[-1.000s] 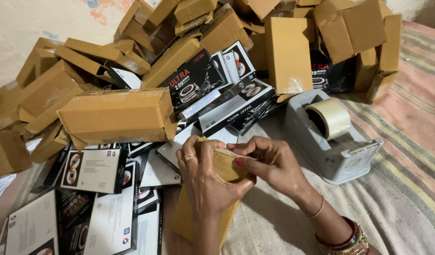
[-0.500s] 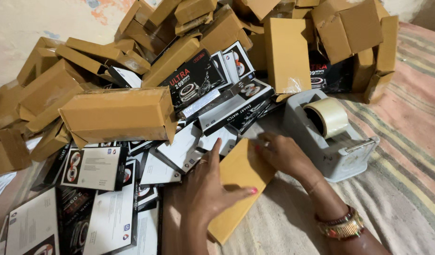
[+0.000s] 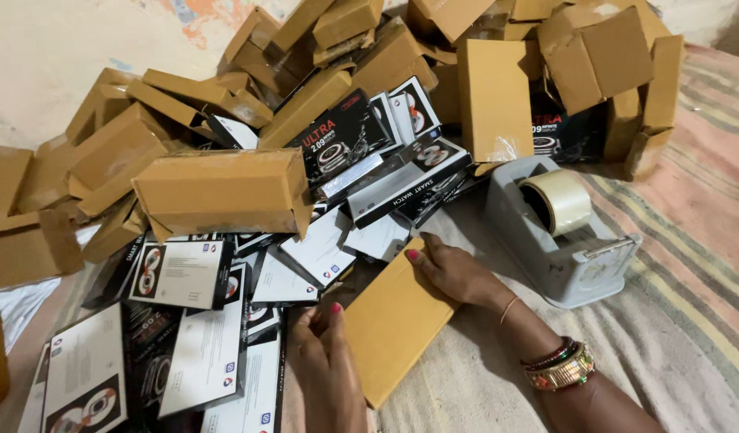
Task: The person packs smartwatches into small cardboard boxes. They open a smartwatch box, place the watch and accessories inside a shipping box, and seal it with tape. This process is repeated for multiple units.
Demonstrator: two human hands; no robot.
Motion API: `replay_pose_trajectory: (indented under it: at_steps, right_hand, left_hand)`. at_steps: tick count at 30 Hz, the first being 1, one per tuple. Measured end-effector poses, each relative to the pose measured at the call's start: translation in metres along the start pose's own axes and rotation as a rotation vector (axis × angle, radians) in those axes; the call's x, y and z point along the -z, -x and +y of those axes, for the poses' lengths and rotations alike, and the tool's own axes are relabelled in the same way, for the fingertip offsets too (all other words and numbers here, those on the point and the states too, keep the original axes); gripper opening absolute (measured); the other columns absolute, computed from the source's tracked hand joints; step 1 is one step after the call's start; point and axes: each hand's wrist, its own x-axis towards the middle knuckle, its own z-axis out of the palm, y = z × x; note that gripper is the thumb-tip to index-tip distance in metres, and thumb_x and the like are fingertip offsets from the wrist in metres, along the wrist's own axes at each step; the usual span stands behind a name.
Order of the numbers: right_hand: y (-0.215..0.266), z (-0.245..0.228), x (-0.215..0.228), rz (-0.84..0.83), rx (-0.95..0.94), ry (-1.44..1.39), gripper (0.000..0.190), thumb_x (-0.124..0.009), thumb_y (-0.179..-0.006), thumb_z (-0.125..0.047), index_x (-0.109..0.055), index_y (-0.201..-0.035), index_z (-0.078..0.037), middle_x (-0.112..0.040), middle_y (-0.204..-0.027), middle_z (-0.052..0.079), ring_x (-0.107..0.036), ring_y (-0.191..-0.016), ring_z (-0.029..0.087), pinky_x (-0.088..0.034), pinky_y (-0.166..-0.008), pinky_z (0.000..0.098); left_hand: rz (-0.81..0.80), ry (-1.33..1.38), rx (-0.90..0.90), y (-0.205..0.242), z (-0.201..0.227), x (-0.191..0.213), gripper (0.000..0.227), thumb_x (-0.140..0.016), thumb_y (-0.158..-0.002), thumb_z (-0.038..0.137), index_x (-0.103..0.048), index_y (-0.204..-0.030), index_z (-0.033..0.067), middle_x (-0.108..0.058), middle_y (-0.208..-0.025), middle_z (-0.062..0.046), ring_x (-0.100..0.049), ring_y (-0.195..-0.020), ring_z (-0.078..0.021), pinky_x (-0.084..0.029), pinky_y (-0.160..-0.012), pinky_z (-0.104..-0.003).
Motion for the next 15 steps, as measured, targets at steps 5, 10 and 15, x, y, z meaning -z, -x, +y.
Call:
replay_pose_trajectory:
  at_steps: [5,10,15]
  right_hand:
    - [0.008,-0.016,0.006,-0.03,-0.032,0.068,0.06,-0.035,-0.101,-0.058,-0.052,-0.12,-0.003,-0.071,-0.104,0.028,-0.067,-0.105,0.042,-0.051,-0.092,0.0496]
    - [0.011,-0.02,0.007,0.004,-0.024,0.011,0.059,-0.037,-0.101,-0.058,-0.054,-0.116,-0.004,-0.073,-0.098,0.026,-0.069,-0.101,0.04,-0.052,-0.09,0.0483]
    - [0.014,-0.02,0.01,0.127,-0.032,-0.7,0.065,-0.048,-0.096,-0.058,-0.066,-0.127,-0.004,-0.074,-0.101,0.021,-0.067,-0.093,0.038,-0.052,-0.079,0.0506]
  left_hand:
    - [0.019,-0.04,-0.139,-0.007,-0.004,-0.004,0.04,-0.054,-0.1,0.027,-0.06,-0.116,-0.0099,-0.065,-0.111,-0.022,-0.069,-0.095,-0.0287,-0.056,-0.083,-0.038]
    - [0.027,-0.048,-0.126,-0.023,-0.023,-0.01,0.035,-0.057,-0.1,0.023,-0.062,-0.114,-0.0092,-0.069,-0.107,-0.02,-0.073,-0.091,-0.0286,-0.059,-0.076,-0.035]
    - [0.101,0.096,-0.673,-0.02,-0.052,-0.014,0.035,-0.058,-0.102,0.02,-0.054,-0.121,-0.0094,-0.069,-0.111,-0.02,-0.071,-0.097,-0.0242,-0.06,-0.086,-0.033]
